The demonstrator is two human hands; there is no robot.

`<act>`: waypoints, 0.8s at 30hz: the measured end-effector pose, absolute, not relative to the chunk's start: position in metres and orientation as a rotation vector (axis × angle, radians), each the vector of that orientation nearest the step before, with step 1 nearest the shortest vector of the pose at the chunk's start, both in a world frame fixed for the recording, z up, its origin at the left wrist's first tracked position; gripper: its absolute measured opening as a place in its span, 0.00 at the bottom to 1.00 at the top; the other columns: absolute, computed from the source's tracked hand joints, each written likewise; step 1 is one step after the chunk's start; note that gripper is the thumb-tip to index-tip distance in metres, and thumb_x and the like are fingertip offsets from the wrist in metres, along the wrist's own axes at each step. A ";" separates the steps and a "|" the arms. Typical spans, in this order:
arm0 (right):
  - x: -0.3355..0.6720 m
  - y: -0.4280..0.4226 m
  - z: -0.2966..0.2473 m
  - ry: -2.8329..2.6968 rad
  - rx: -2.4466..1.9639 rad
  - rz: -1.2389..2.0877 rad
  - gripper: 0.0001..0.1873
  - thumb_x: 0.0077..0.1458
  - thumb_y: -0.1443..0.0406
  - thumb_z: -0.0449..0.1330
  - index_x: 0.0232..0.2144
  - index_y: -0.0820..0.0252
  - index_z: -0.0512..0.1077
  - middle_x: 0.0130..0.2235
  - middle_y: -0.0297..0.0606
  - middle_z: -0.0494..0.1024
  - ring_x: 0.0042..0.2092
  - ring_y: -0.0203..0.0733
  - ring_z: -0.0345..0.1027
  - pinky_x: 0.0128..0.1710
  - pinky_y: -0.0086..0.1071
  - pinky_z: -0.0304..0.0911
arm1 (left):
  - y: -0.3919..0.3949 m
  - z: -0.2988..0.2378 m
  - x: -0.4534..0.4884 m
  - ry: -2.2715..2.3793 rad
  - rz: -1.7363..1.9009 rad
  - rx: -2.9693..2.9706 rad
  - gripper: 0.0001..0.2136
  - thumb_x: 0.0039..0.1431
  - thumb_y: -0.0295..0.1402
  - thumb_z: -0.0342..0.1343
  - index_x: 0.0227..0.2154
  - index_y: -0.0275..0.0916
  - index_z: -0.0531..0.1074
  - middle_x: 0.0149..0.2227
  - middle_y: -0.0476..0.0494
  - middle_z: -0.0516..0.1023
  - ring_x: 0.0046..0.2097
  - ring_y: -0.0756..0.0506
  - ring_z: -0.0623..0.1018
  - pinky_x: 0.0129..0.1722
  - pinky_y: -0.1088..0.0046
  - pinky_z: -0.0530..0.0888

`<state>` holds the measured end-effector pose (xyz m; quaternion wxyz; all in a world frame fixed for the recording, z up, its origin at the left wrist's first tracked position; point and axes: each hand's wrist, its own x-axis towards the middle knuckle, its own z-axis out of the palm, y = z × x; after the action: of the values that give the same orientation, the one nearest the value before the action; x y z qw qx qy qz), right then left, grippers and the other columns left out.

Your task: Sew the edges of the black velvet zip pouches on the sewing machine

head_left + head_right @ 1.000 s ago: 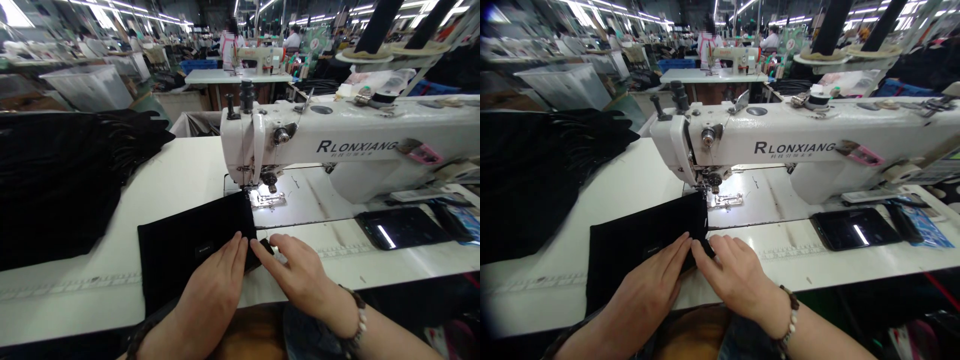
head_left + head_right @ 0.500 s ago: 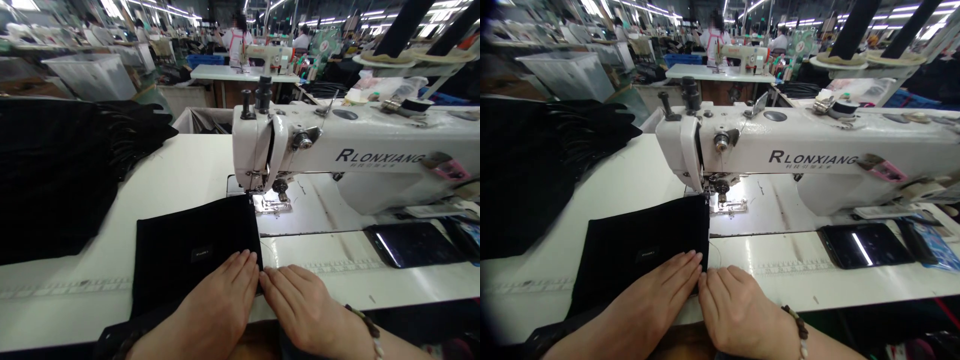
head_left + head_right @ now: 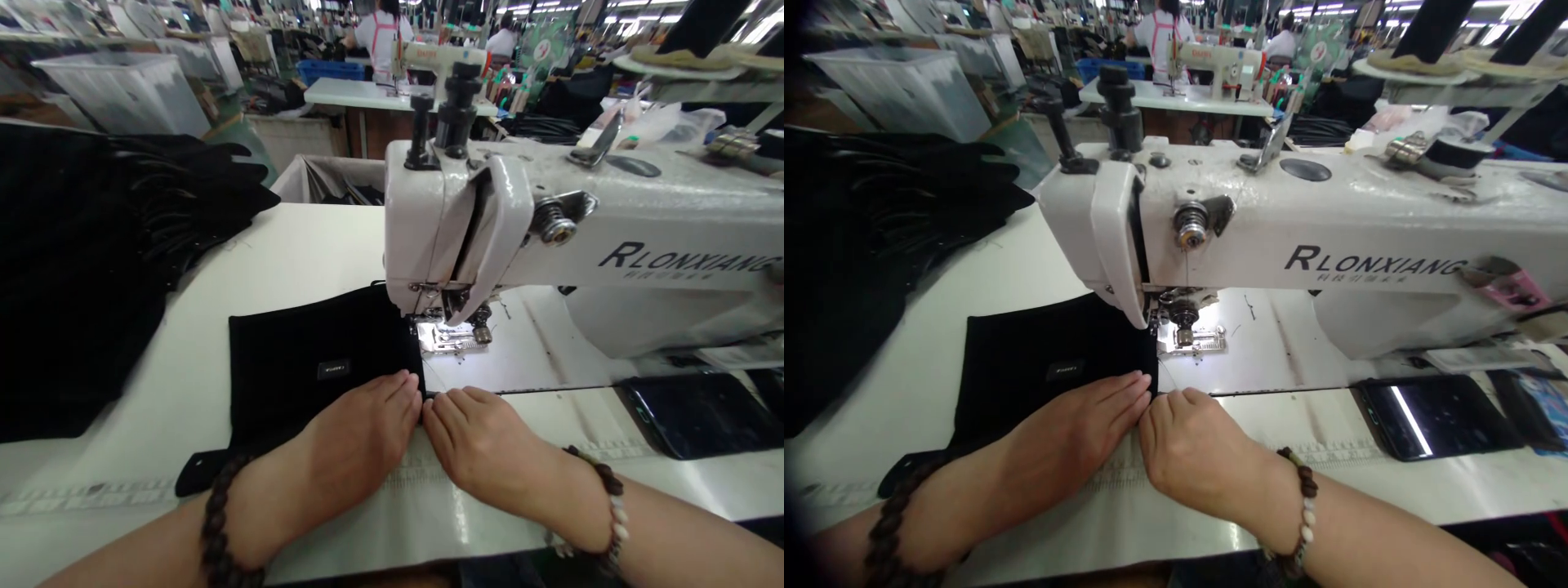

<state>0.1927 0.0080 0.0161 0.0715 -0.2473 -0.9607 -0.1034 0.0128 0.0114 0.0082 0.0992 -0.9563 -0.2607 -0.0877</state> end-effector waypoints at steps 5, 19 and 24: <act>0.191 0.027 0.013 -2.897 -0.758 -0.337 0.08 0.50 0.76 0.48 0.26 0.63 0.64 0.24 0.37 0.66 0.24 0.40 0.56 0.23 0.34 0.47 | 0.033 0.006 0.012 -0.784 -0.239 -2.899 0.15 0.54 0.20 0.42 0.42 0.26 0.68 0.45 0.34 0.73 0.47 0.44 0.72 0.46 0.69 0.68; 0.207 0.061 0.008 -2.476 -1.124 -0.252 0.18 0.57 0.56 0.51 0.25 0.64 0.70 0.26 0.43 0.70 0.31 0.43 0.61 0.29 0.34 0.54 | 0.075 0.009 -0.003 -1.553 -0.526 -3.293 0.13 0.57 0.25 0.45 0.43 0.33 0.70 0.42 0.43 0.76 0.44 0.44 0.74 0.45 0.70 0.70; 0.207 0.066 0.010 -2.579 -1.224 0.165 0.12 0.54 0.62 0.55 0.38 0.64 0.71 0.33 0.44 0.71 0.38 0.46 0.62 0.37 0.39 0.57 | 0.084 0.013 -0.007 -1.910 -0.821 -3.251 0.09 0.57 0.29 0.48 0.36 0.36 0.73 0.34 0.49 0.78 0.39 0.46 0.77 0.39 0.73 0.73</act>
<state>0.2074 0.0659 0.0099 0.1407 -0.4237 -0.8930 0.0571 -0.0073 0.0844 0.0133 -0.3512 -0.7888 -0.4635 -0.1991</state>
